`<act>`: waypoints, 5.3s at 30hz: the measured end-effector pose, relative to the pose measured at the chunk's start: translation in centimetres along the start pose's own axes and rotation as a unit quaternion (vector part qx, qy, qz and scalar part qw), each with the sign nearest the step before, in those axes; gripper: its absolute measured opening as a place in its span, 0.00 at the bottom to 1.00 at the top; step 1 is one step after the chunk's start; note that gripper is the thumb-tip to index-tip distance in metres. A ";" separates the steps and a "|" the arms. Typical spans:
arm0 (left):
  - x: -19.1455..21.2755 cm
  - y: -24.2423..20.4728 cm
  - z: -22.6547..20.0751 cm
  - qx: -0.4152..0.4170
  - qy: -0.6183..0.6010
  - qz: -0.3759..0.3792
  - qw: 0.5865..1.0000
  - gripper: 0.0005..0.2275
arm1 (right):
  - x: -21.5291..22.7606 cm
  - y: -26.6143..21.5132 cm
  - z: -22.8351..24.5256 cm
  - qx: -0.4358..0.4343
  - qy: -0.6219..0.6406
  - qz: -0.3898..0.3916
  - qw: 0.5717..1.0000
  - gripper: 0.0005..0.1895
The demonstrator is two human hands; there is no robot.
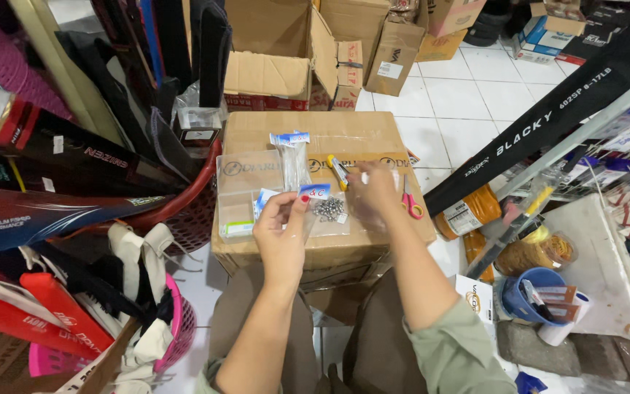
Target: The person sits on the floor and repeatedly packs small metal beads into clear plastic bags. They use a yellow utility knife to cut open new bags and a small blue label to seal each filled bag. The person handles the beads and bags one at a time, placing the finished packages on a cardboard box.
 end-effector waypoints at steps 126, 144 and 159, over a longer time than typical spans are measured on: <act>8.3 5.6 0.6 0.040 -0.081 -0.137 0.986 0.14 | -4.4 11.1 8.1 -0.071 0.168 -0.018 0.983 0.30; 2.8 3.6 3.3 0.079 -0.085 -0.115 0.987 0.10 | 2.4 3.1 -1.4 0.010 -0.082 0.112 0.990 0.16; -1.7 0.6 4.0 0.109 -0.091 -0.057 0.988 0.09 | 1.9 -2.0 -5.8 -0.042 -0.157 0.152 0.975 0.10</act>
Point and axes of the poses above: each hand's wrist, its own y-axis towards the middle knuckle, its own x-axis out of the back of the hand, z = x × y, the point moved 3 cm from there along y, towards the middle knuckle, and after that the axes turned 12 degrees about -y, right-handed, at the moved point
